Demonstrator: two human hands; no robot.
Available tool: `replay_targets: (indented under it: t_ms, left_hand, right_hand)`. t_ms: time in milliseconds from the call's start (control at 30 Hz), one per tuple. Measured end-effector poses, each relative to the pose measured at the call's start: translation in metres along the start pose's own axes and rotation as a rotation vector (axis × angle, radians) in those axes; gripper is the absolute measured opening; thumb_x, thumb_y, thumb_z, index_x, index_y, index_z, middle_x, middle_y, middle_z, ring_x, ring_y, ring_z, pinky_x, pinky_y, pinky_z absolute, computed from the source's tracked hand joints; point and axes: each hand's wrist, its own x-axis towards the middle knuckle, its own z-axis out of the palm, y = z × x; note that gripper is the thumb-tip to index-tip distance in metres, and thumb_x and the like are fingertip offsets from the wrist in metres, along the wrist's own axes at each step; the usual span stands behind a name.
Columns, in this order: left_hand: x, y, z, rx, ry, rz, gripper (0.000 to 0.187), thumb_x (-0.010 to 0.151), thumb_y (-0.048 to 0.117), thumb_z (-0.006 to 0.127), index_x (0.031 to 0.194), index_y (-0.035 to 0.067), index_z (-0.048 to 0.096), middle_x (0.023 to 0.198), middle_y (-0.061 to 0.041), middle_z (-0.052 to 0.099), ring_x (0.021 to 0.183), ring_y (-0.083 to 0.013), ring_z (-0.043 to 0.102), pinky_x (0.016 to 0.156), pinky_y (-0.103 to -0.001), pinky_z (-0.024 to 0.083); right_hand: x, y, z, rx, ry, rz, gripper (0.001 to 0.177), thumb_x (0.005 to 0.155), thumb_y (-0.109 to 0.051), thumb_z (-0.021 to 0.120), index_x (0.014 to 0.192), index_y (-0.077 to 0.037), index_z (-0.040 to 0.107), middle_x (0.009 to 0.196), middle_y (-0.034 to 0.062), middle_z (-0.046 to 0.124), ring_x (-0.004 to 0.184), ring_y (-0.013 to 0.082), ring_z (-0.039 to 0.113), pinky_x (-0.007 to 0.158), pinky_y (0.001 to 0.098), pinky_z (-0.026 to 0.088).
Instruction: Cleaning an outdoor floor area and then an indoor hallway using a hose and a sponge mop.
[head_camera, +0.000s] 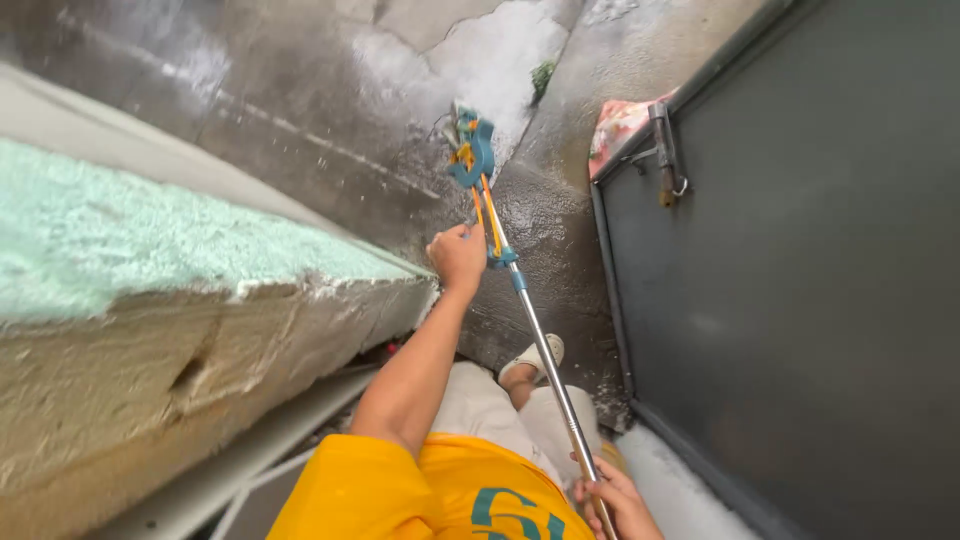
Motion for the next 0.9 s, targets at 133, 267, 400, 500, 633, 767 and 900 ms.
replay_targets:
  t_ms: [133, 267, 400, 500, 633, 767, 900]
  left_hand:
    - [0.028, 0.057, -0.003, -0.016, 0.1, -0.02, 0.032, 0.078, 0.04, 0.074, 0.079, 0.008, 0.08, 0.081, -0.021, 0.071, 0.084, -0.042, 0.063, 0.083, -0.052, 0.047]
    - [0.038, 0.077, -0.022, -0.062, 0.086, -0.133, 0.033, 0.08, 0.04, 0.073, 0.077, 0.007, 0.078, 0.077, -0.018, 0.071, 0.087, -0.0376, 0.064, 0.089, -0.049, 0.047]
    - [0.074, 0.11, -0.042, -0.055, 0.123, -0.202, 0.032, 0.079, 0.039, 0.073, 0.073, 0.008, 0.077, 0.078, -0.018, 0.071, 0.087, -0.0377, 0.064, 0.089, -0.047, 0.047]
    - [0.094, 0.093, -0.016, -0.069, 0.212, -0.17, 0.028, 0.076, 0.038, 0.074, 0.076, 0.01, 0.079, 0.08, -0.02, 0.07, 0.084, -0.0398, 0.063, 0.084, -0.049, 0.046]
    - [0.137, 0.096, 0.003, -0.104, 0.227, -0.173, 0.028, 0.077, 0.038, 0.074, 0.076, 0.011, 0.079, 0.076, -0.019, 0.071, 0.084, -0.0386, 0.065, 0.085, -0.049, 0.047]
    - [0.227, 0.099, 0.022, -0.107, 0.205, -0.229, 0.031, 0.078, 0.042, 0.076, 0.074, 0.011, 0.079, 0.076, -0.018, 0.071, 0.082, -0.0391, 0.066, 0.081, -0.05, 0.047]
    - [0.295, 0.088, 0.021, -0.172, 0.13, -0.273, 0.031, 0.079, 0.043, 0.074, 0.076, 0.012, 0.078, 0.075, -0.016, 0.072, 0.08, -0.0392, 0.068, 0.08, -0.051, 0.048]
  right_hand:
    - [0.046, -0.034, -0.077, -0.168, -0.043, 0.038, 0.058, 0.091, -0.013, 0.062, 0.148, -0.008, 0.049, 0.068, 0.0128, 0.062, 0.054, 0.0153, 0.055, 0.053, 0.0267, 0.04]
    - [0.048, -0.081, -0.111, -0.122, -0.195, 0.037, 0.061, 0.094, -0.01, 0.062, 0.151, -0.004, 0.043, 0.067, 0.0098, 0.054, 0.052, 0.0131, 0.048, 0.052, 0.0269, 0.036]
    - [0.069, -0.152, -0.089, 0.072, -0.256, 0.267, 0.064, 0.09, -0.014, 0.046, 0.152, -0.004, 0.039, 0.083, 0.0227, 0.062, 0.061, 0.0253, 0.057, 0.061, 0.0346, 0.045]
    - [0.047, -0.251, 0.026, -0.074, -0.062, 0.243, 0.049, 0.098, -0.009, 0.052, 0.143, 0.006, 0.046, 0.081, 0.0165, 0.058, 0.044, 0.016, 0.046, 0.042, 0.0281, 0.035]
    - [0.081, -0.355, 0.147, -0.403, 0.129, 0.299, 0.04, 0.099, -0.013, 0.061, 0.138, -0.009, 0.055, 0.074, 0.0084, 0.053, 0.04, 0.0139, 0.036, 0.036, 0.0321, 0.027]
    - [0.154, -0.394, 0.146, -0.375, 0.189, 0.139, 0.037, 0.099, -0.014, 0.06, 0.134, -0.004, 0.06, 0.057, 0.0052, 0.038, 0.035, 0.0137, 0.032, 0.035, 0.0317, 0.025]
    - [0.198, -0.413, 0.118, -0.334, 0.211, 0.115, 0.045, 0.095, -0.001, 0.061, 0.14, -0.004, 0.059, 0.049, 0.0058, 0.038, 0.036, 0.0134, 0.032, 0.038, 0.0322, 0.023]
